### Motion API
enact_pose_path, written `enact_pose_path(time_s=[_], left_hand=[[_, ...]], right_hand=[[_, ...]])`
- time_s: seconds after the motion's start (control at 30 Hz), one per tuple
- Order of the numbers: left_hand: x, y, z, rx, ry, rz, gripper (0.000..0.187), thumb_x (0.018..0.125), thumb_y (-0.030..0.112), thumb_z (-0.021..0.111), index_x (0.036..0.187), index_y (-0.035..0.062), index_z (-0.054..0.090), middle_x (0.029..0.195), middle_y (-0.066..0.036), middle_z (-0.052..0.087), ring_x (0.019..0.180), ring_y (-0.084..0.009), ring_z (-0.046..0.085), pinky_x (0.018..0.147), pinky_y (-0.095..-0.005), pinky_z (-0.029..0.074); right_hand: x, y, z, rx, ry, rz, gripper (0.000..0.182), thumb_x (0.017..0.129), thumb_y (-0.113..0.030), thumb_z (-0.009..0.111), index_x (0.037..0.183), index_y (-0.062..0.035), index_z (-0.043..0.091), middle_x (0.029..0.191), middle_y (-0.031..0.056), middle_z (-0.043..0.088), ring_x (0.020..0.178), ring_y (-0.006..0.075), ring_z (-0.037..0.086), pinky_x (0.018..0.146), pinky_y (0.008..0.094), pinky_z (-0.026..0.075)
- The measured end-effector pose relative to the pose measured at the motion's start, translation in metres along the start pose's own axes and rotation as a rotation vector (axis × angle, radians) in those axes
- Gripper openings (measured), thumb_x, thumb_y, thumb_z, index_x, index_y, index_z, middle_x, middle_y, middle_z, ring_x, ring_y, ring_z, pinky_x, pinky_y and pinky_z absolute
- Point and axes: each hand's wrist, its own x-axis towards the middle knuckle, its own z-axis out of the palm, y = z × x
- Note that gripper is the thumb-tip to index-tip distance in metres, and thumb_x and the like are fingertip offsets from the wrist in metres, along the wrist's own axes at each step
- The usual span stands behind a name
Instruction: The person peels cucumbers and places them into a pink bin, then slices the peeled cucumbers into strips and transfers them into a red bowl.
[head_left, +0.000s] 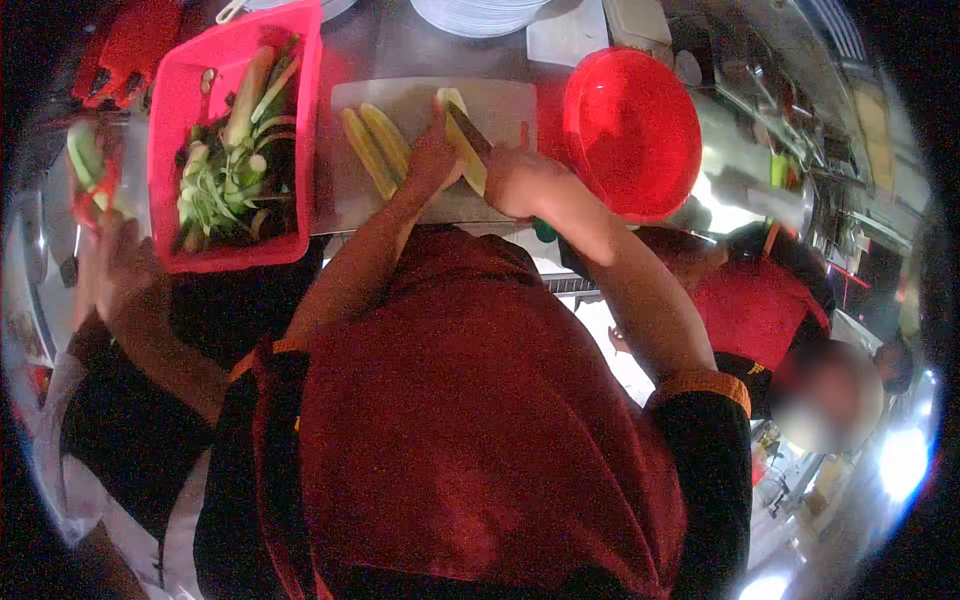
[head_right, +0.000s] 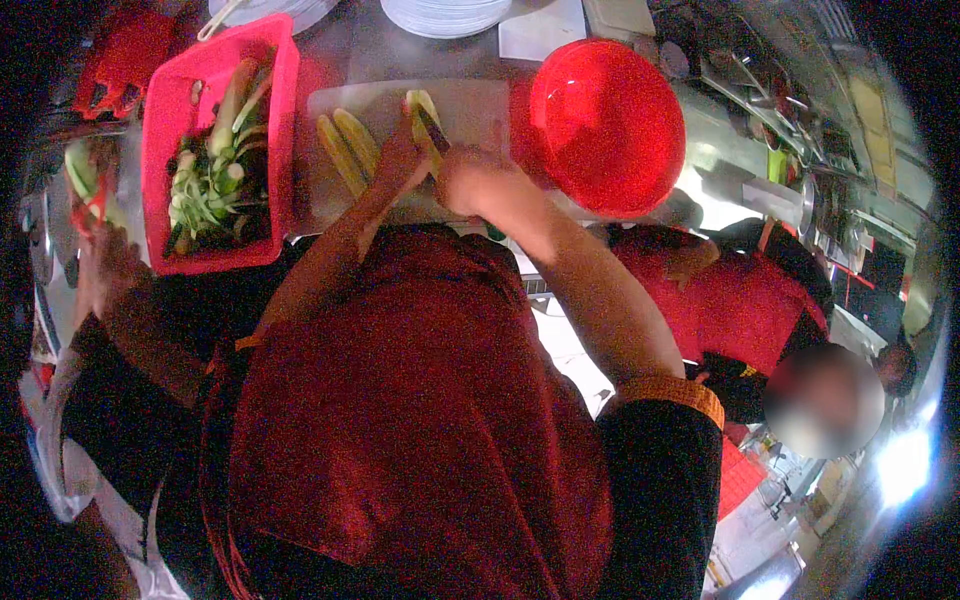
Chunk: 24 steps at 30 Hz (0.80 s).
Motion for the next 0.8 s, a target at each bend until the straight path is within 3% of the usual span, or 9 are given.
enact_pose_path(time_s=[0.13, 0.23, 0.3, 0.33, 0.4, 0.5, 0.6, 0.7, 0.8], left_hand=[[0.002, -0.003, 0.001, -0.035, 0.031, 0.033, 0.096, 0.077, 0.013, 0.059, 0.148, 0.0053, -0.005, 0.091, -0.030, 0.062, 0.086, -0.0465, 0.061, 0.076, -0.0502, 0.050], [0.001, -0.003, 0.001, -0.063, 0.026, 0.069, 0.096, 0.078, 0.016, 0.059, 0.148, 0.0041, -0.005, 0.096, -0.032, 0.061, 0.090, -0.0462, 0.061, 0.080, -0.0505, 0.049], [0.000, -0.003, 0.004, 0.014, 0.052, 0.050, 0.096, 0.076, 0.015, 0.060, 0.147, 0.0002, -0.003, 0.102, -0.033, 0.059, 0.095, -0.0465, 0.059, 0.084, -0.0506, 0.047], [0.000, -0.003, 0.004, 0.015, 0.051, 0.050, 0.096, 0.076, 0.015, 0.060, 0.147, 0.0002, -0.003, 0.102, -0.033, 0.059, 0.095, -0.0465, 0.059, 0.084, -0.0506, 0.047], [0.000, -0.002, 0.003, -0.064, 0.053, 0.086, 0.097, 0.075, 0.015, 0.061, 0.146, -0.0032, -0.002, 0.106, -0.033, 0.058, 0.098, -0.0464, 0.058, 0.087, -0.0504, 0.046], [-0.004, 0.007, -0.001, 0.008, 0.012, 0.056, 0.095, 0.076, 0.015, 0.062, 0.145, -0.0046, 0.000, 0.106, -0.032, 0.058, 0.097, -0.0461, 0.058, 0.086, -0.0493, 0.046], [-0.006, 0.015, -0.006, -0.014, 0.036, 0.042, 0.092, 0.077, 0.016, 0.063, 0.145, -0.0062, 0.004, 0.107, -0.032, 0.059, 0.097, -0.0450, 0.059, 0.085, -0.0486, 0.047], [-0.011, 0.024, -0.011, -0.051, 0.061, 0.033, 0.089, 0.077, 0.016, 0.063, 0.144, -0.0076, 0.009, 0.107, -0.032, 0.059, 0.096, -0.0447, 0.060, 0.084, -0.0479, 0.048], [-0.009, 0.021, -0.006, -0.049, 0.088, 0.053, 0.088, 0.077, 0.015, 0.063, 0.144, -0.0081, 0.011, 0.108, -0.032, 0.059, 0.098, -0.0446, 0.060, 0.085, -0.0470, 0.048]], right_hand=[[-0.014, 0.007, 0.008, 0.036, 0.063, 0.011, 0.024, 0.075, -0.006, 0.055, 0.091, 0.0075, 0.065, 0.087, 0.0276, 0.065, 0.083, 0.0389, 0.066, 0.070, 0.0459, 0.054], [-0.005, 0.041, 0.054, -0.114, 0.198, -0.175, 0.022, 0.073, -0.006, 0.055, 0.089, 0.0050, 0.066, 0.088, 0.0263, 0.065, 0.083, 0.0375, 0.066, 0.072, 0.0452, 0.053], [0.029, 0.087, 0.114, -0.617, 0.733, -0.625, 0.018, 0.073, -0.005, 0.055, 0.086, 0.0035, 0.065, 0.083, 0.0235, 0.065, 0.082, 0.0350, 0.065, 0.070, 0.0438, 0.054], [0.013, 0.074, 0.098, -0.617, 0.734, -0.624, 0.018, 0.073, -0.005, 0.055, 0.086, 0.0035, 0.065, 0.083, 0.0235, 0.065, 0.082, 0.0350, 0.065, 0.070, 0.0438, 0.054], [-0.034, 0.031, 0.044, 0.020, 0.129, -0.223, 0.022, 0.082, -0.011, 0.052, 0.100, 0.0018, 0.053, 0.097, 0.0164, 0.057, 0.097, 0.0350, 0.058, 0.083, 0.0439, 0.051], [-0.012, 0.061, 0.108, -0.195, 0.414, -0.287, 0.018, 0.085, -0.013, 0.050, 0.097, 0.0004, 0.052, 0.094, 0.0161, 0.058, 0.091, 0.0356, 0.062, 0.079, 0.0446, 0.054], [-0.034, 0.020, 0.058, -0.050, 0.211, 0.025, 0.020, 0.087, -0.014, 0.047, 0.099, 0.0008, 0.052, 0.090, 0.0167, 0.062, 0.082, 0.0368, 0.066, 0.071, 0.0468, 0.055], [-0.029, 0.020, 0.072, -0.044, 0.216, 0.174, 0.023, 0.090, -0.016, 0.044, 0.100, 0.0024, 0.054, 0.085, 0.0187, 0.066, 0.074, 0.0380, 0.067, 0.063, 0.0469, 0.056], [-0.041, 0.021, 0.073, -0.100, 0.223, 0.091, 0.028, 0.092, -0.017, 0.041, 0.103, 0.0050, 0.053, 0.083, 0.0213, 0.067, 0.076, 0.0374, 0.068, 0.065, 0.0461, 0.056]])
